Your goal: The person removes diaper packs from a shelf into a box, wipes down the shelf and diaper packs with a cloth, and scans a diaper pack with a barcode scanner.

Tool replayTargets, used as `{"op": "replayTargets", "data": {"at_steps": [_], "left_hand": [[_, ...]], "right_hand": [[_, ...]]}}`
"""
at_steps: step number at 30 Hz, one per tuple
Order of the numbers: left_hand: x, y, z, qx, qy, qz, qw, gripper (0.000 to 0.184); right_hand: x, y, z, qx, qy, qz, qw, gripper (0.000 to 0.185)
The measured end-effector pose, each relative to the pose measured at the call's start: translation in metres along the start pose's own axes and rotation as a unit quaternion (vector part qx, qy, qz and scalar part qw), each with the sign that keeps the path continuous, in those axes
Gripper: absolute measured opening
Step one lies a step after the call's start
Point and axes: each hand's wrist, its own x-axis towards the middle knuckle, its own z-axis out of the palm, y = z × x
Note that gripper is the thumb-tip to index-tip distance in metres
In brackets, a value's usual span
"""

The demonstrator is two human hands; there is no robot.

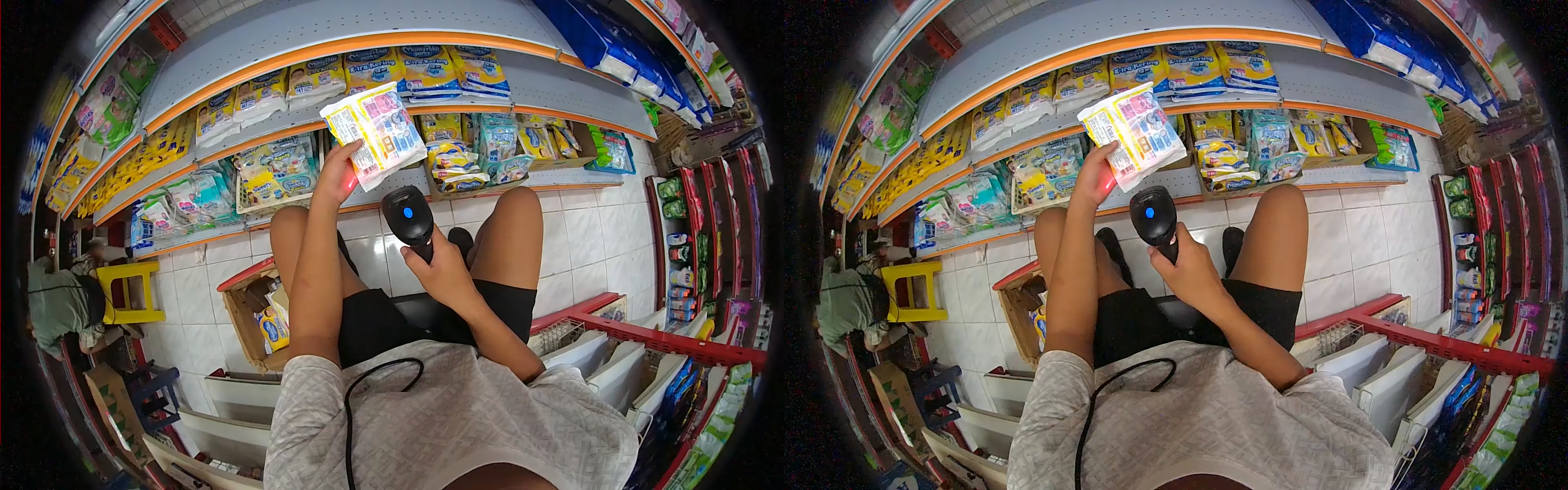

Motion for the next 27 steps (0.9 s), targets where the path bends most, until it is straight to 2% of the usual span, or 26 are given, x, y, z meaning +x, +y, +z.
{"op": "replayTargets", "data": {"at_steps": [6,8,14,22,27], "left_hand": [[-0.003,-0.002,0.002,-0.012,0.002,0.017,1.0,0.036],[-0.005,-0.002,0.004,-0.016,-0.001,0.021,1.0,0.037],[-0.004,-0.001,0.002,-0.021,-0.007,0.014,1.0,0.038],[-0.003,-0.002,-0.002,0.094,0.033,0.029,0.995,0.035],[-0.006,-0.001,0.005,0.087,0.029,0.022,0.996,0.033]], "right_hand": [[-0.002,-0.002,0.004,0.037,0.0,0.016,0.999,0.036],[-0.002,0.004,0.008,0.078,-0.012,0.056,0.995,0.037],[-0.002,0.017,0.016,0.14,-0.005,0.053,0.989,0.038],[-0.003,0.005,0.01,0.084,-0.024,0.052,0.995,0.038],[-0.003,0.007,0.011,0.069,-0.019,0.021,0.997,0.038]]}}
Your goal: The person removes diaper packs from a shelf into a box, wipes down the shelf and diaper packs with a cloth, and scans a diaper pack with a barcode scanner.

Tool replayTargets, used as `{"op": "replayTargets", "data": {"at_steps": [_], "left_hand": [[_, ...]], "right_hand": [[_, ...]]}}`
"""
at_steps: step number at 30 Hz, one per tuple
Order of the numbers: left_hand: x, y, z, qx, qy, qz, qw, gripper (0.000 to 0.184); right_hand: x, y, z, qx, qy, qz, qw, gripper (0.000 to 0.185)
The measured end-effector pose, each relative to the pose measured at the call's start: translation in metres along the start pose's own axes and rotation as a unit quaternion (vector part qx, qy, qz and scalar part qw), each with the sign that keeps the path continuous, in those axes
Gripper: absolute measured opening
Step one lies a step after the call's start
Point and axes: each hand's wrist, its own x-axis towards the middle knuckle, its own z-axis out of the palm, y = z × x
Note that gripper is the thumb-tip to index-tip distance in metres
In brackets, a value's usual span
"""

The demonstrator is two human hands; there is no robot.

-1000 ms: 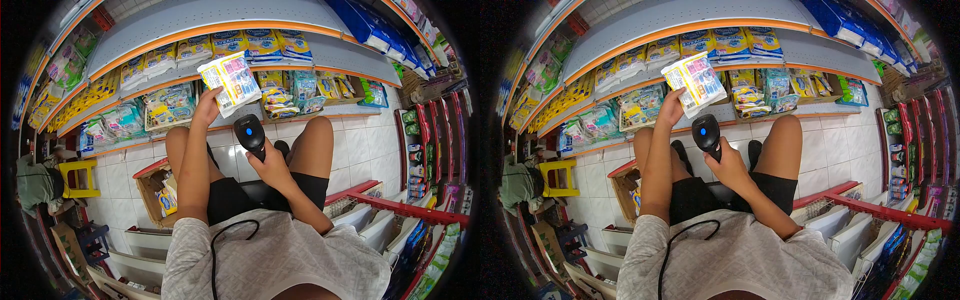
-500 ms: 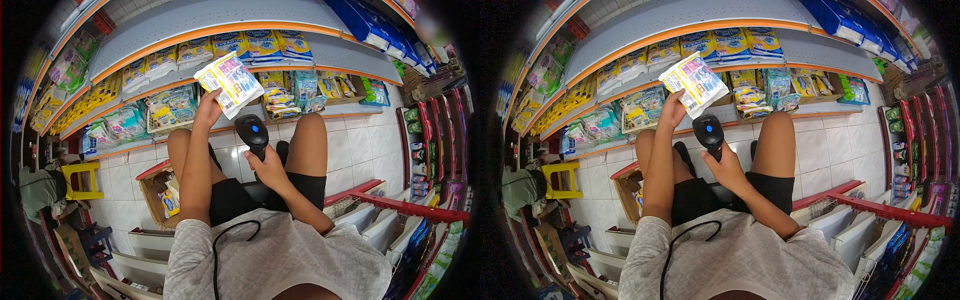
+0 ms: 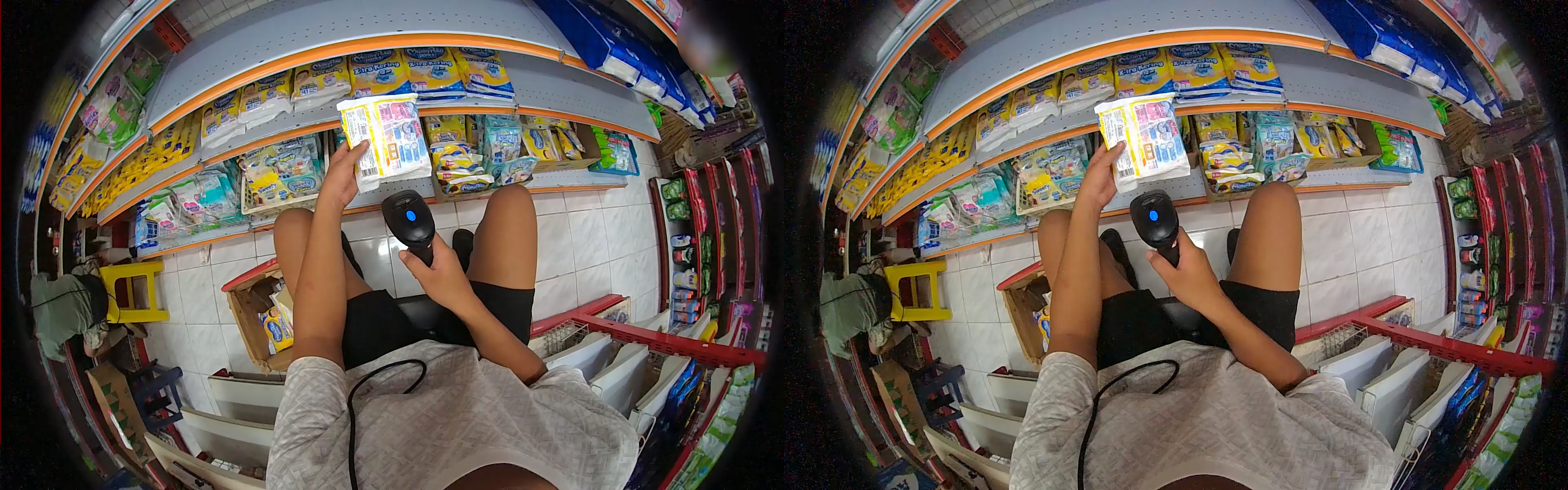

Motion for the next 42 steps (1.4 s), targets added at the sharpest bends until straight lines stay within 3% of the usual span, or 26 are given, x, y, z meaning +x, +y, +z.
{"op": "replayTargets", "data": {"at_steps": [12,14,17,22,25,28,30,35,42], "left_hand": [[0.006,-0.004,-0.006,-0.037,-0.002,0.032,0.999,0.032],[0.004,-0.005,-0.004,-0.146,0.023,0.082,0.986,0.035],[0.008,-0.008,-0.012,-0.217,0.011,0.054,0.975,0.041],[0.006,-0.011,-0.003,-0.233,0.003,0.098,0.967,0.039],[0.008,-0.009,-0.008,-0.219,-0.003,0.074,0.973,0.036],[0.009,-0.009,-0.009,-0.194,0.001,0.089,0.977,0.029],[0.008,-0.006,-0.007,-0.19,0.007,0.094,0.977,0.029],[0.006,-0.003,-0.008,-0.182,0.024,0.099,0.978,0.029],[0.007,-0.003,-0.01,-0.164,-0.001,0.093,0.982,0.038]], "right_hand": [[0.001,0.0,-0.001,-0.004,0.01,-0.02,1.0,0.037],[0.0,-0.002,-0.001,-0.008,-0.001,0.005,1.0,0.037],[0.001,0.005,0.003,0.033,0.005,0.026,0.999,0.037],[0.0,-0.016,0.003,0.028,0.04,-0.027,0.998,0.038],[0.013,-0.035,-0.024,-0.179,-0.002,-0.108,0.978,0.039],[0.026,-0.068,-0.058,-0.253,-0.022,-0.13,0.958,0.037],[0.032,-0.091,-0.077,-0.448,-0.074,-0.136,0.881,0.037],[0.047,-0.101,-0.1,-0.512,-0.161,-0.136,0.833,0.038],[0.054,-0.12,-0.091,-0.438,-0.124,-0.173,0.873,0.036]]}}
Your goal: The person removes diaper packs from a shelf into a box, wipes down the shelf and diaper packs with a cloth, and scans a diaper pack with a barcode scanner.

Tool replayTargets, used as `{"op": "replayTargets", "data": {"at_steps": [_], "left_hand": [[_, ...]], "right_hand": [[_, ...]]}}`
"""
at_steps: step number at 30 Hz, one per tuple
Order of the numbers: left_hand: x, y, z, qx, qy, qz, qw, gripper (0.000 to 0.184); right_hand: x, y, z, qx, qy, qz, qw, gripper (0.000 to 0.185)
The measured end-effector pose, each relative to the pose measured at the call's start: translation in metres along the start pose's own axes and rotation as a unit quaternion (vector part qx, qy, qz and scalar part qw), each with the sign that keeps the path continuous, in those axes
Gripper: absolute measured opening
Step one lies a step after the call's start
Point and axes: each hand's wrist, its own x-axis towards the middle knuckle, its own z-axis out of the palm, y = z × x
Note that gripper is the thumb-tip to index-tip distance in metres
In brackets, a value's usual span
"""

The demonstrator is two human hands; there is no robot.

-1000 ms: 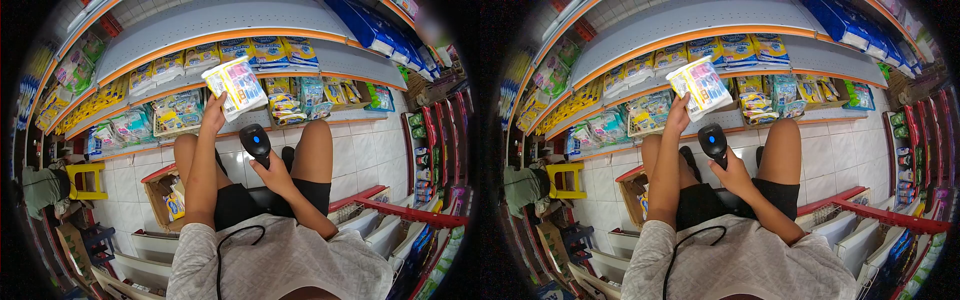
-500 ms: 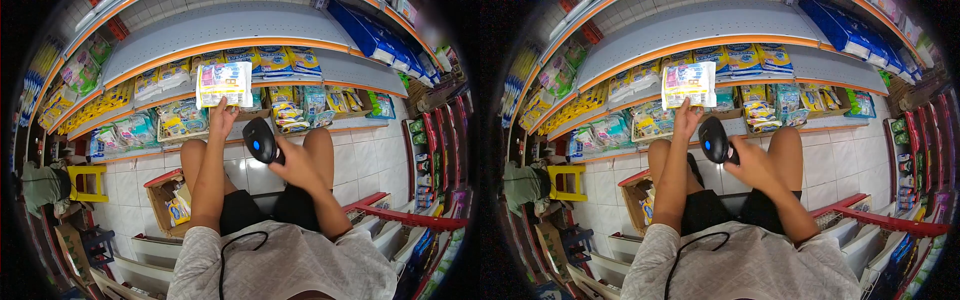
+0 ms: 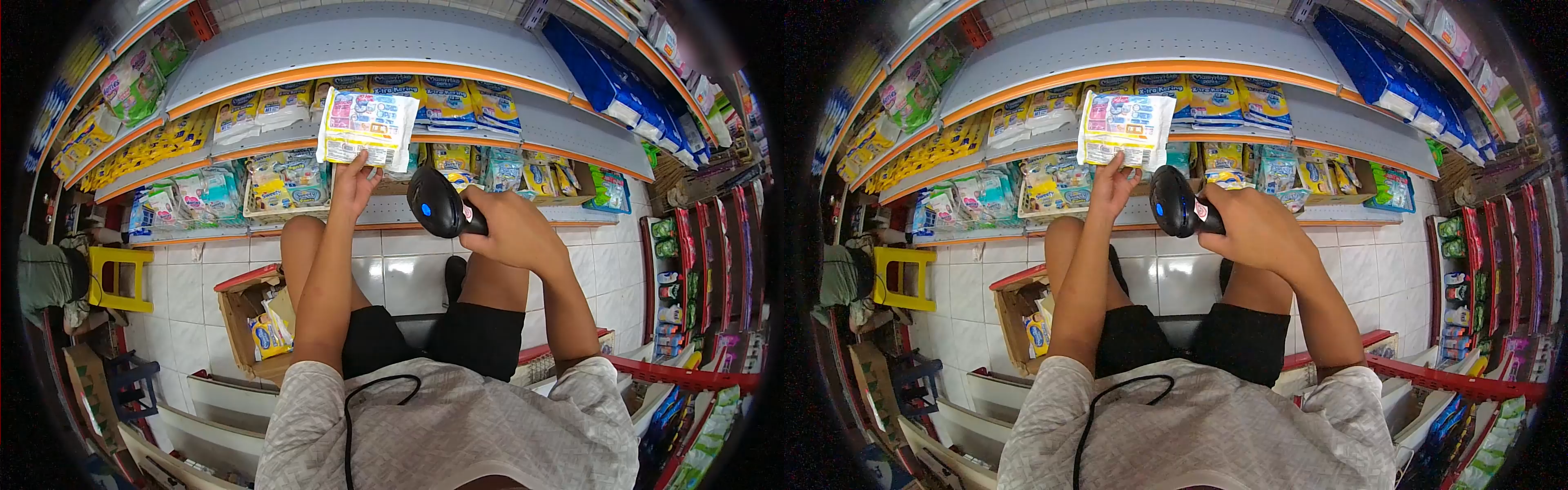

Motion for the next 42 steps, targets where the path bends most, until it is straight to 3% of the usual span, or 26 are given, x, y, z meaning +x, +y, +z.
{"op": "replayTargets", "data": {"at_steps": [15,18,28,30,33,37,38,40,42], "left_hand": [[-0.001,0.004,-0.001,-0.001,0.007,-0.002,1.0,0.036],[0.0,0.005,0.0,0.005,0.002,-0.001,1.0,0.035],[-0.001,0.003,0.002,0.006,0.018,0.007,1.0,0.034],[0.0,0.003,-0.005,0.007,0.014,0.002,1.0,0.033],[0.0,0.003,-0.002,0.011,0.012,0.002,1.0,0.033],[-0.005,0.005,0.001,0.02,0.014,-0.004,1.0,0.032],[-0.007,0.005,0.001,0.024,0.019,-0.005,1.0,0.032],[-0.007,0.003,0.0,0.029,0.031,-0.006,0.999,0.032],[-0.007,0.002,0.0,0.033,0.03,-0.009,0.999,0.032]], "right_hand": [[0.008,-0.003,0.007,0.001,0.007,-0.02,1.0,0.036],[0.009,-0.004,0.005,-0.029,-0.035,-0.001,0.999,0.04],[0.009,0.006,0.022,0.002,0.0,0.01,1.0,0.04],[0.006,0.014,0.027,0.005,0.016,0.026,1.0,0.041],[-0.003,0.026,0.038,-0.023,0.021,0.155,0.987,0.048],[-0.006,0.098,0.062,0.187,0.2,0.181,0.944,0.051],[-0.003,0.119,0.059,0.158,0.218,0.21,0.94,0.051],[0.008,0.185,0.062,0.133,0.305,0.171,0.927,0.052],[0.021,0.24,0.052,0.063,0.342,0.228,0.91,0.049]]}}
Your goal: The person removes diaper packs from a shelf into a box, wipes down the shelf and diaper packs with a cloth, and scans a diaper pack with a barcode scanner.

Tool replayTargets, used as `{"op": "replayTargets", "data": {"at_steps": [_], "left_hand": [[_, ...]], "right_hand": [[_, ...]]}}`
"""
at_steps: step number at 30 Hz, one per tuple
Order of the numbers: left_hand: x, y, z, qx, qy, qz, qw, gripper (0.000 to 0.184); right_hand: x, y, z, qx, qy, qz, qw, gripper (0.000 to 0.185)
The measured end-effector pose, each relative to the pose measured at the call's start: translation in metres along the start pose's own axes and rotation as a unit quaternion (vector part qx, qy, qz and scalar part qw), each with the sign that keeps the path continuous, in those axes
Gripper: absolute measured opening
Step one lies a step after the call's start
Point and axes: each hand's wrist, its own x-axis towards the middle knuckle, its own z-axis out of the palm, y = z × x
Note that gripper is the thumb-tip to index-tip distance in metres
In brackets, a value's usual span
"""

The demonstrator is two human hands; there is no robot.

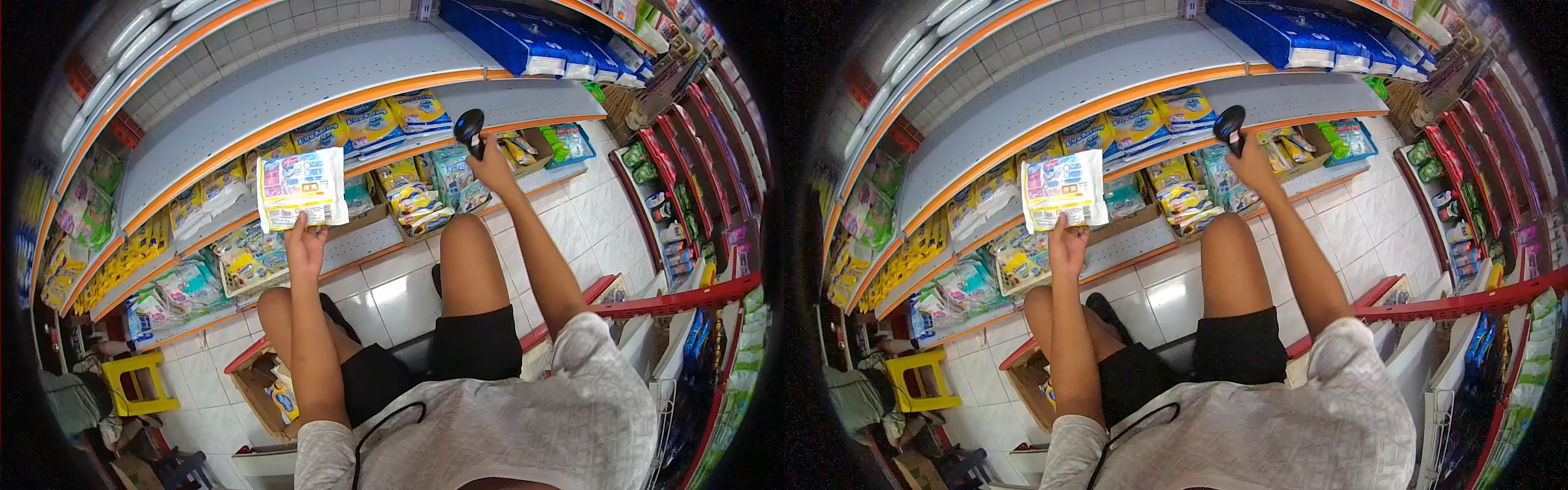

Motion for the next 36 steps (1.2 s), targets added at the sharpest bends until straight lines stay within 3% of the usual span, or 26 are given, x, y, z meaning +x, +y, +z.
{"op": "replayTargets", "data": {"at_steps": [5,10,13,17,20,22,25,28,31,36], "left_hand": [[-0.001,-0.003,0.008,0.011,0.025,0.005,1.0,0.03],[0.006,-0.005,0.002,0.02,0.018,0.006,1.0,0.032],[0.009,-0.004,0.002,0.002,0.035,0.005,0.999,0.032],[0.015,-0.001,-0.003,0.014,0.022,-0.005,1.0,0.032],[0.013,0.001,-0.002,0.01,0.027,-0.007,1.0,0.031],[0.013,0.002,0.001,0.006,0.018,-0.013,1.0,0.03],[0.013,0.001,0.001,-0.008,0.018,-0.007,1.0,0.028],[0.011,0.0,0.006,-0.008,0.01,-0.005,1.0,0.027],[0.009,-0.002,0.011,-0.009,0.013,0.001,1.0,0.027],[0.008,0.001,0.007,-0.002,0.019,-0.006,1.0,0.027]], "right_hand": [[0.081,0.067,0.015,-0.114,-0.022,0.103,0.988,0.046],[0.113,0.082,0.042,-0.175,-0.059,0.126,0.975,0.047],[0.109,0.072,0.049,-0.146,-0.009,0.12,0.982,0.045],[0.099,0.053,0.054,-0.188,-0.042,0.095,0.977,0.045],[0.085,0.032,0.063,-0.106,0.014,0.06,0.992,0.043],[0.075,0.009,0.074,-0.026,0.007,-0.085,0.996,0.044],[0.076,-0.033,0.11,-0.02,-0.01,-0.168,0.986,0.046],[0.078,-0.083,0.132,-0.059,-0.089,-0.141,0.984,0.049],[0.094,-0.086,0.164,-0.119,-0.055,-0.181,0.975,0.051],[0.117,-0.084,0.184,-0.169,-0.123,-0.11,0.972,0.056]]}}
